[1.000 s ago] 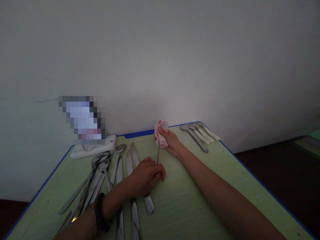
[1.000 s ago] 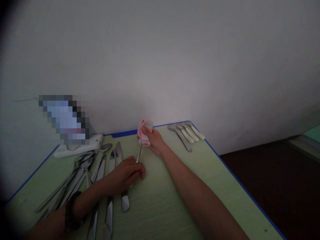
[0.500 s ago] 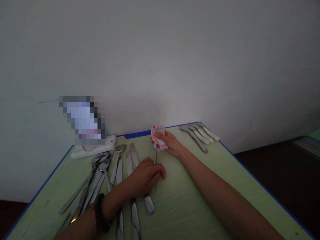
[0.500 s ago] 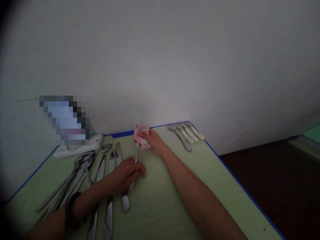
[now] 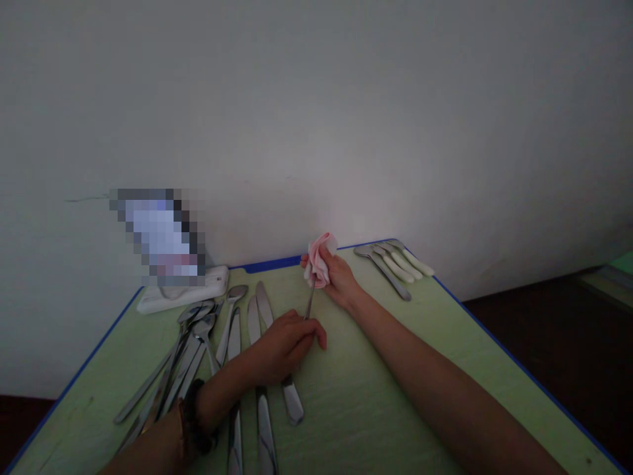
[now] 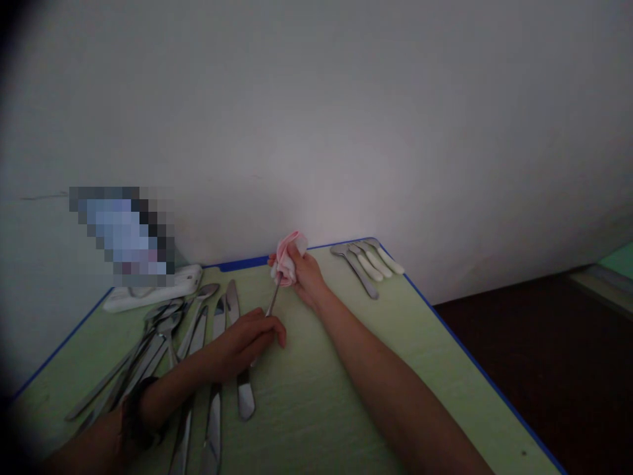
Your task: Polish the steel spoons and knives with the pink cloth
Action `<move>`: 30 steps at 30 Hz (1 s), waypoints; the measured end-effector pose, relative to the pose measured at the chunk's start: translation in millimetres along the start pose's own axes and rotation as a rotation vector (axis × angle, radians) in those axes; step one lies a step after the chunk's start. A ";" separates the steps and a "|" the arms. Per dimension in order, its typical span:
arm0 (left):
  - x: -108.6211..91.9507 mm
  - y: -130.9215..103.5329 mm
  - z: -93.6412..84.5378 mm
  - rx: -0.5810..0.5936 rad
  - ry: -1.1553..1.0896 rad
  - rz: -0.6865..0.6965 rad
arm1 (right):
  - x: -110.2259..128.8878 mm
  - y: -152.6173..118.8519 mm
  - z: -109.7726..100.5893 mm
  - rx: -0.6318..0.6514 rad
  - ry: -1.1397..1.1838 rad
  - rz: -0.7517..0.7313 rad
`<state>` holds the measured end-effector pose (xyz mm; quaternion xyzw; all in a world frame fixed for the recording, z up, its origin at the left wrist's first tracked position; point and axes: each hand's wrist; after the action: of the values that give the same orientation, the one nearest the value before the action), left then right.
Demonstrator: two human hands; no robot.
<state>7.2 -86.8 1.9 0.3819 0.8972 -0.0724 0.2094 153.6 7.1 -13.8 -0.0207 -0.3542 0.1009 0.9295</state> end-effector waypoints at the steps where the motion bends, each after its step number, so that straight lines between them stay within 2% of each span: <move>1: 0.2 0.0 0.1 -0.012 -0.028 -0.014 | -0.7 -0.4 -0.9 0.023 -0.020 0.013; 6: 1.5 0.2 2.3 -0.067 -0.141 -0.092 | -1.2 -4.8 -4.3 0.169 -0.115 0.116; 10: 1.6 1.0 3.7 -0.085 -0.131 -0.092 | -0.1 -7.5 -4.9 0.220 -0.155 0.126; 15: 0.3 2.1 2.0 -0.043 -0.107 -0.089 | -0.4 -5.1 -3.6 0.157 -0.110 0.107; 22: -2.5 0.0 -3.2 0.018 0.020 0.028 | -1.7 1.9 -1.1 -0.006 -0.012 -0.059; 26: -4.1 -0.2 -5.7 0.077 0.042 0.020 | -1.5 -0.1 -0.5 -0.010 -0.046 -0.068; 30: -3.3 0.2 -6.2 0.076 -0.001 0.008 | -2.9 -4.5 0.8 0.012 -0.109 -0.043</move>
<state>7.4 -87.1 9.0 0.3933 0.8921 -0.1057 0.1955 151.7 2.1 -14.6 -0.0019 -0.4043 0.0843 0.9107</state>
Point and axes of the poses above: each hand's wrist, its own y-axis towards the middle knuckle, its own z-axis out of the palm, x = y × z, and after that the axes turned 11 degrees about y, right-handed
